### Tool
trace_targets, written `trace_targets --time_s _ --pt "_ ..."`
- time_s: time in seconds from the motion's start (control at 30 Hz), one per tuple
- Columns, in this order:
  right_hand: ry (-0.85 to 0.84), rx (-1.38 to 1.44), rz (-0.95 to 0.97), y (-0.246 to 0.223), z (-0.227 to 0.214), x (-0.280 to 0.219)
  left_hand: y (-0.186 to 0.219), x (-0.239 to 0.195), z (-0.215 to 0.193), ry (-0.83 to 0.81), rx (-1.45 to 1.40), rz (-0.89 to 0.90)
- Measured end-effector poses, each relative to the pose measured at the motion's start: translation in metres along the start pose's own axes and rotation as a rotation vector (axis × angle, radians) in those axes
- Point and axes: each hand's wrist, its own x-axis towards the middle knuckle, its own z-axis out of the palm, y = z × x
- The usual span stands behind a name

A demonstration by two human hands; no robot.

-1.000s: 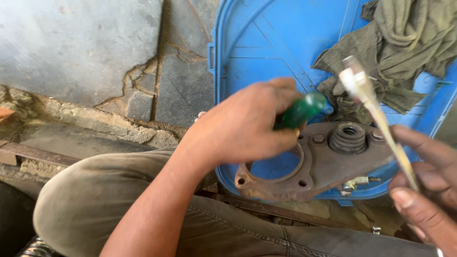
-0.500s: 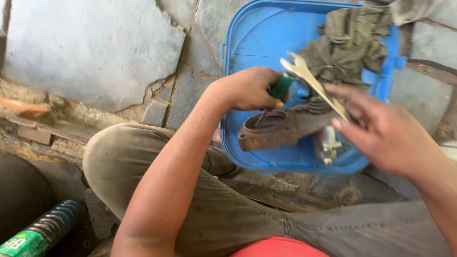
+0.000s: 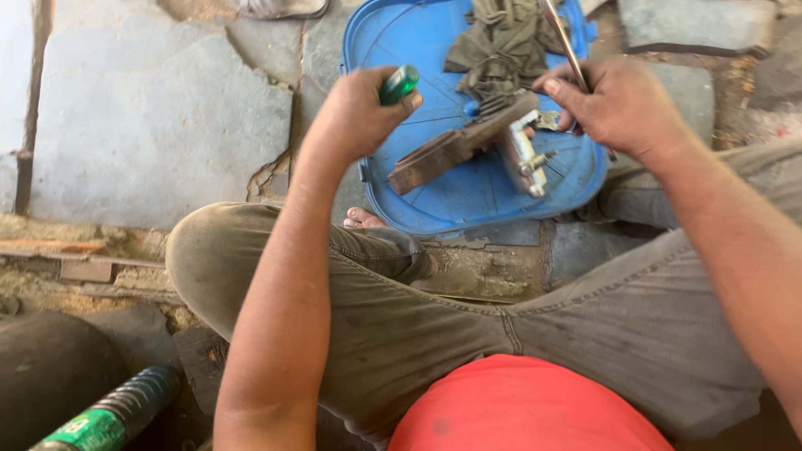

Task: The person is sitting on the ground and using a green screwdriver and a wrench to disassemble a metal mechanical part, likely a carburetor, resting on a blue plastic lid. They use the screwdriver to pry and loosen components and the wrench to strike the screwdriver handle for leverage.

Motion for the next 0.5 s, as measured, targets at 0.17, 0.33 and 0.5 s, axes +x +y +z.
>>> trace_targets --time_s 0.17,0.33,0.5 --pt "-0.093 -0.260 0.193 0.093 0.021 0.005 0.023 -0.031 0.030 -0.155 -0.138 -0.159" --pt "-0.207 0.059 0.231 0.114 0.050 0.001 0.023 -0.032 0.036 -0.119 0.056 0.106" --pt "-0.222 0.173 0.251 0.098 0.074 -0.002 0.003 -0.023 0.046 -0.127 0.004 0.072"
